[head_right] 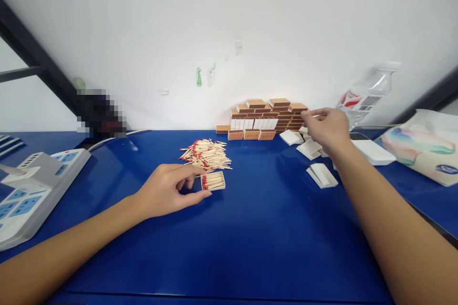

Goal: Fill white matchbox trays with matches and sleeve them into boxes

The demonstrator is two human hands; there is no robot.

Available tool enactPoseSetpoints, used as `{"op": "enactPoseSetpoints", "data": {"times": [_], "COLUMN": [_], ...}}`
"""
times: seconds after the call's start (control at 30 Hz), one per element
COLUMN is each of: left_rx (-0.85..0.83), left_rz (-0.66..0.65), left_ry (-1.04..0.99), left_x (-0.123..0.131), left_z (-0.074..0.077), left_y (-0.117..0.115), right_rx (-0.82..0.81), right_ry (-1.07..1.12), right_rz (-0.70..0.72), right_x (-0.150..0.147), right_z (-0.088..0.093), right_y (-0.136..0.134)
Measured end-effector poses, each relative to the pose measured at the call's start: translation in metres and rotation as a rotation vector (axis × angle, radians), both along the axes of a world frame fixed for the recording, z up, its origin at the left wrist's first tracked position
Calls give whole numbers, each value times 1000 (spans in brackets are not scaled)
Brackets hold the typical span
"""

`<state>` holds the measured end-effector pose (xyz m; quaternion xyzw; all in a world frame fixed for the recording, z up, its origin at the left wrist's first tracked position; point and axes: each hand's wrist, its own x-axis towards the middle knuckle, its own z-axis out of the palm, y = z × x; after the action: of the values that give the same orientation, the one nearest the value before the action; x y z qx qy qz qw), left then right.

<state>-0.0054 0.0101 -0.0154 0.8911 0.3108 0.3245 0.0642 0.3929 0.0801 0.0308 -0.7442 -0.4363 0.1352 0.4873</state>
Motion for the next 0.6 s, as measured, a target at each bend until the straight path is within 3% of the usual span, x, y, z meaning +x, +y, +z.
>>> {"op": "enactPoseSetpoints", "data": {"times": [0.1, 0.33, 0.5, 0.6], "left_rx": [18, 25, 48, 80], "left_rz": [22, 43, 58, 103], "left_ry": [-16, -24, -28, -65], "left_x": [0, -3, -5, -4], "left_z": [1, 4, 6, 7], "left_y": [1, 6, 9, 10], "right_rx": [80, 91, 223, 279], "right_ry": [105, 273, 289, 283], "right_rz": [-56, -61, -144, -72], "right_x": [-6, -11, -6, -22], "right_z": [7, 6, 19, 24], "right_y": [11, 25, 14, -4]}}
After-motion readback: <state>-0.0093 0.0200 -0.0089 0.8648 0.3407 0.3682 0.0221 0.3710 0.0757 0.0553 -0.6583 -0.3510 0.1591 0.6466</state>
